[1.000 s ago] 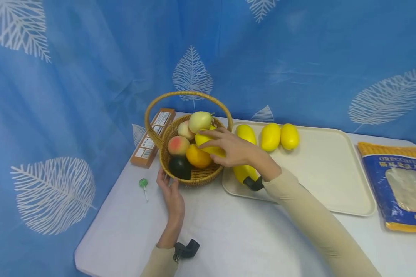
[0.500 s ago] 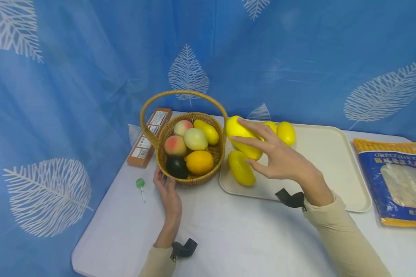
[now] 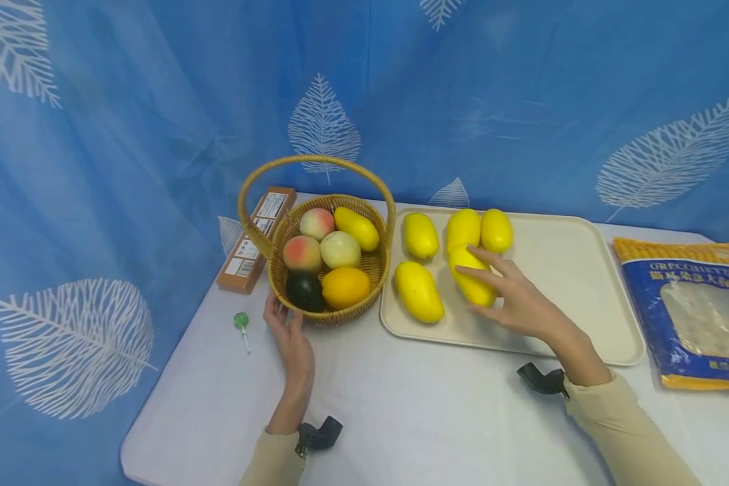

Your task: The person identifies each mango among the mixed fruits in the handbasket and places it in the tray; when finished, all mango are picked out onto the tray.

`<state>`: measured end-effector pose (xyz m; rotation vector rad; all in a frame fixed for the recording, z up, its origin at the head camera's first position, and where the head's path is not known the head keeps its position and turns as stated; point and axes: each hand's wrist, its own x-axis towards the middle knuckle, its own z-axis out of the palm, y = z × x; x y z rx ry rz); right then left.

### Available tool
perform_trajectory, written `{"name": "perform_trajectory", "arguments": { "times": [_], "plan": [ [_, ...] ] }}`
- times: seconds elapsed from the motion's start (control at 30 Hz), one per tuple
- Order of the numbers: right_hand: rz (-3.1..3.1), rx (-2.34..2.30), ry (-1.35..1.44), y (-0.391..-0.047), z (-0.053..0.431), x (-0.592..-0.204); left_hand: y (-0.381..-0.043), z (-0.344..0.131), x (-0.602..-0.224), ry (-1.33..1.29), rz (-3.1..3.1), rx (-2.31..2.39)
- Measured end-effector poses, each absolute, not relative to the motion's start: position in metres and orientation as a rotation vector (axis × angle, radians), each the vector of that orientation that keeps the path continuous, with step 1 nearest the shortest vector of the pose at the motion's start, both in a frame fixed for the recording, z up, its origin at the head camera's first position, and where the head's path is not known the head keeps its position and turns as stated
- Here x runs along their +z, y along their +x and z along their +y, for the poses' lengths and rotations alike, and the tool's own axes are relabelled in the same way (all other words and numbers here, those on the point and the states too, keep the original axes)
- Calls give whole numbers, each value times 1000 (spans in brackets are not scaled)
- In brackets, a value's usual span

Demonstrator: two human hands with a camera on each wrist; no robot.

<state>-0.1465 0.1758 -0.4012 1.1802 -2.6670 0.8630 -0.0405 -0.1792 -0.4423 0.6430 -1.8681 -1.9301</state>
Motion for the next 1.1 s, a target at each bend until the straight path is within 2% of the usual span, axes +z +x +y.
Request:
{"name": "perform_trajectory", "arguments": {
  "times": [0.2, 0.5, 0.87, 1.1],
  "plan": [
    [-2731, 885, 1117, -146, 176, -424, -41, -179, -442, 652, -1878, -1925],
    [-2826, 855, 996, -144, 167, -433, -40, -178, -443, 618, -1866, -1911],
    [-2859, 703, 949, -135, 164, -430, -42, -177, -442, 620, -1863, -1906],
    [-2729, 642, 1029, -132, 162, -416, -42, -178, -443, 628, -1859, -1915]
  ]
}}
